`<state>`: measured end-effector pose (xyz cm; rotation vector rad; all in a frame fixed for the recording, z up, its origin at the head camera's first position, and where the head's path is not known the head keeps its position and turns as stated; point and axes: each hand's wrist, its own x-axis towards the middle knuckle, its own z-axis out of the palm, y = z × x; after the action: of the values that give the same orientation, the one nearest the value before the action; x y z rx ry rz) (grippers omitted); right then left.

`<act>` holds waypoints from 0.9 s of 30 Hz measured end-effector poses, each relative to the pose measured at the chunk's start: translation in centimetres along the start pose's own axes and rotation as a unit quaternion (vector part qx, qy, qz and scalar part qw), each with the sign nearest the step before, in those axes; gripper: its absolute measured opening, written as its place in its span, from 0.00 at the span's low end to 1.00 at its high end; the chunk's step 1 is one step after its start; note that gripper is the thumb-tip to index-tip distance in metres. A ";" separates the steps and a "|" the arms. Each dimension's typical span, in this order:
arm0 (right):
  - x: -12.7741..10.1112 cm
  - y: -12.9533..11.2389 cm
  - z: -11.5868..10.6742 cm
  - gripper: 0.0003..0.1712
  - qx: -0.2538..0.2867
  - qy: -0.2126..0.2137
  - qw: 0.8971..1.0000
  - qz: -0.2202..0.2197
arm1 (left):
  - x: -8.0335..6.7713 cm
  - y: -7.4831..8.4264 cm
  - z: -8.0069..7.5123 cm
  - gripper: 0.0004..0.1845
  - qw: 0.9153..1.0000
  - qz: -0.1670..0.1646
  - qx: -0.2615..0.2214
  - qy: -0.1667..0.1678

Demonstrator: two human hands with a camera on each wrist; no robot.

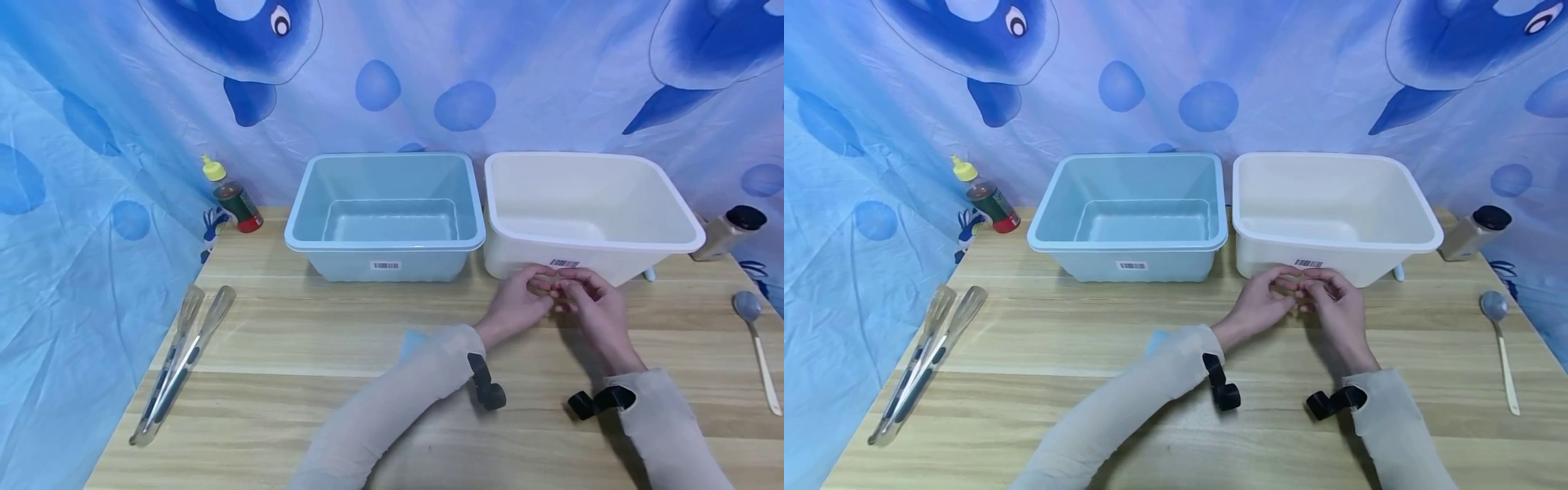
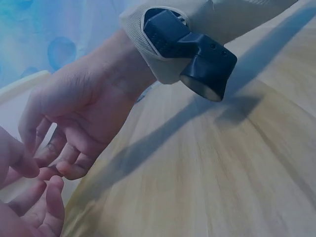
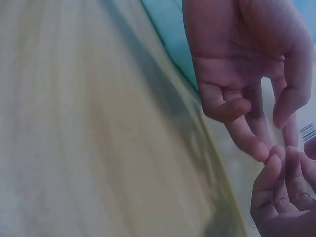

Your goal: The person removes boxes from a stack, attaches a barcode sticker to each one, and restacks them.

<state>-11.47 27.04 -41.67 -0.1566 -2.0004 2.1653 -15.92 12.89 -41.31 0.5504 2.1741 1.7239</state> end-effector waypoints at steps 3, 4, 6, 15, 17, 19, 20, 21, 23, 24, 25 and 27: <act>0.0 0.3 -0.1 0.09 -0.019 -0.003 1.000 0.003 | -0.2 0.0 0.0 0.23 1.000 -0.004 -0.007 0.006; -0.1 0.2 -0.1 0.09 -0.027 -0.004 1.000 0.002 | -0.3 0.1 -0.1 0.22 1.000 -0.004 -0.007 0.008; -0.3 -0.2 -0.1 0.09 -0.053 -0.011 0.999 -0.003 | -0.6 0.3 -0.4 0.22 1.000 0.004 -0.002 0.008; -1.6 -5.1 -0.2 0.11 -0.215 -0.035 0.960 -0.176 | -2.7 3.3 -3.0 0.23 0.997 0.071 0.012 -0.021; -1.7 -6.6 -0.1 0.12 -0.258 -0.030 0.942 -0.213 | -3.4 4.2 -3.9 0.22 0.996 0.087 0.013 -0.033; -1.6 -8.1 -0.1 0.14 -0.291 -0.024 0.924 -0.247 | -4.1 5.1 -5.3 0.21 0.993 0.108 0.023 -0.045; -1.5 -8.8 0.0 0.15 -0.306 -0.018 0.915 -0.263 | -4.6 5.6 -6.2 0.21 0.991 0.120 0.024 -0.051; -1.3 -9.5 -0.1 0.16 -0.323 -0.012 0.905 -0.277 | -5.1 6.0 -7.1 0.21 0.990 0.129 0.029 -0.052; -0.8 -10.9 -0.4 0.18 -0.358 0.006 0.884 -0.299 | -6.0 6.6 -9.3 0.21 0.986 0.152 0.046 -0.046; -0.5 -11.5 -0.7 0.18 -0.382 0.017 0.873 -0.302 | -6.5 6.8 -10.5 0.21 0.984 0.164 0.058 -0.035; -0.1 -11.9 -1.2 0.19 -0.400 0.030 0.864 -0.305 | -7.0 7.0 -11.7 0.22 0.982 0.174 0.065 -0.022; 0.8 -12.6 -2.5 0.19 -0.418 0.051 0.861 -0.285 | -8.0 7.2 -14.3 0.23 0.978 0.189 0.092 0.020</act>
<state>-10.90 30.55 -29.33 0.1861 -2.3778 0.8404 -14.85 -1.68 -31.00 1.0432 2.3920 1.7290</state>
